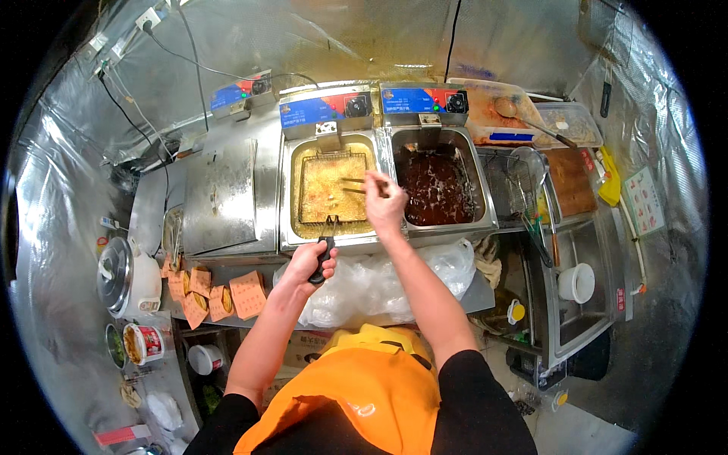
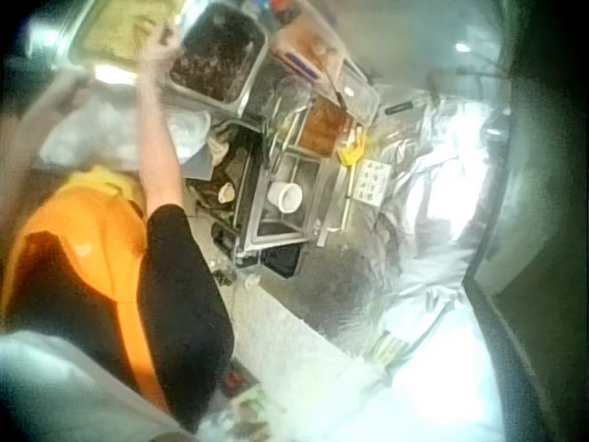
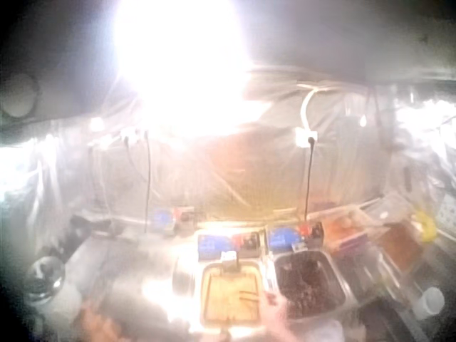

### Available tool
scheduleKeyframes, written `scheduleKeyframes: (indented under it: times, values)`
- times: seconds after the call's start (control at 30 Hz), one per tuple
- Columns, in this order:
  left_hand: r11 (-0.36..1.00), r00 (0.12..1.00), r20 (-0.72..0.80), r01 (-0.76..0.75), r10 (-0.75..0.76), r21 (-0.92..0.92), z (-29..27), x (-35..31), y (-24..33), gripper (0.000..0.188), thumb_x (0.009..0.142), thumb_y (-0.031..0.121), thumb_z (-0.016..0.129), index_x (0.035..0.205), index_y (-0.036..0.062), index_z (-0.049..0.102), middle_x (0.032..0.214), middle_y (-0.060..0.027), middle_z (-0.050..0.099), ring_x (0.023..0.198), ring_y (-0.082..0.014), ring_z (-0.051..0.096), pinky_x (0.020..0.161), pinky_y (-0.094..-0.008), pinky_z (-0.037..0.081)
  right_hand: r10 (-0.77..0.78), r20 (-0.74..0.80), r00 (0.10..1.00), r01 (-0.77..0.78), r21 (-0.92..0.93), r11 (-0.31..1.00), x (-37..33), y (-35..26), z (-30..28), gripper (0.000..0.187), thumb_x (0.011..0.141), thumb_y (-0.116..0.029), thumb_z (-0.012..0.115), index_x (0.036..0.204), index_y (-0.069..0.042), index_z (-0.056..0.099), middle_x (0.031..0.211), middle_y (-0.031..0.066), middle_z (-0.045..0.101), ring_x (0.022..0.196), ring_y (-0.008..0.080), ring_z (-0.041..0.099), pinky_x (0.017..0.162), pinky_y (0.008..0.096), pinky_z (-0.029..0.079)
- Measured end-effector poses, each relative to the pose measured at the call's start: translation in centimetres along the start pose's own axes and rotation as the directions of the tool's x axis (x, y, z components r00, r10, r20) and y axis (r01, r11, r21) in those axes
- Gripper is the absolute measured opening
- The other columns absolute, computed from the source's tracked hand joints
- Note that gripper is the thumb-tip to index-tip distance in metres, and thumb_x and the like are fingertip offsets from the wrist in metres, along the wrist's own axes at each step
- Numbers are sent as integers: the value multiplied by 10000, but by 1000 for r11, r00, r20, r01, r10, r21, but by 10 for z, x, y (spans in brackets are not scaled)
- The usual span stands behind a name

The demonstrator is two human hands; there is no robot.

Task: The person prepares food items by frying them in a deep fryer, applying sauce to a bun, and adding lettuce and meat filling.

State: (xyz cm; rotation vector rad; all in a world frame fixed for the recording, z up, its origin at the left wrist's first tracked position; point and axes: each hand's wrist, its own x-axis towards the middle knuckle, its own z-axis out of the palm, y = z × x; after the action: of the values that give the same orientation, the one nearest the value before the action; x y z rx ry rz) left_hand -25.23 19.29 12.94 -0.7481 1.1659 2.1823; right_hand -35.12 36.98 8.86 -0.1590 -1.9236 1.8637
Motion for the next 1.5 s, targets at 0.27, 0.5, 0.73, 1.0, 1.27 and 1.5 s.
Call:
scheduleKeyframes:
  times: [0.27,0.5,0.73,1.0,1.27,1.5]
  values:
    - [999,1000,17,14,-13,-36,-4,5,-1,177,1096,144,401,1039,-9,467,878,-105,565,603,-159,481,483,-310,421,-6,99,995,-1,73,997,-2,4,-1,169,993,-110,676,1087,20,728,845,111,765,767,154,748,659,273,568]
    - [1000,998,57,-16,17,-18,-8,7,3,172,1085,129,390,1027,-13,468,887,-108,568,620,-163,494,491,-306,427,-72,129,989,81,-69,994,14,-31,7,177,982,-59,658,1110,41,726,875,118,766,808,127,729,718,269,567]
    - [1000,999,38,17,-16,-15,-3,-3,1,169,1100,156,385,1074,4,453,878,-95,566,608,-143,470,486,-280,407,-31,281,959,66,-118,991,-20,-37,-12,147,965,-45,668,1071,11,753,848,110,763,713,126,713,618,260,550]
    - [1000,999,37,11,-10,-27,-13,1,-6,198,1104,178,391,1074,5,484,871,-80,580,608,-137,483,490,-275,416,-116,174,978,139,-124,982,2,-43,-10,178,967,-80,669,1081,38,738,889,146,760,783,182,731,688,296,566]
    - [997,998,53,-15,19,-73,-19,6,-10,195,1102,167,394,1066,-7,476,884,-93,583,611,-137,488,493,-289,422,10,81,997,-4,-74,997,-3,-66,-29,168,1007,-101,654,1111,5,731,869,64,740,771,123,723,636,253,553]
    - [997,999,31,-7,9,-71,-8,2,-6,196,1090,157,411,1035,-11,495,875,-100,578,621,-154,513,498,-316,449,310,-16,951,-300,211,930,-11,15,-60,186,1013,-100,643,1164,-3,690,944,87,703,784,182,735,624,310,637]
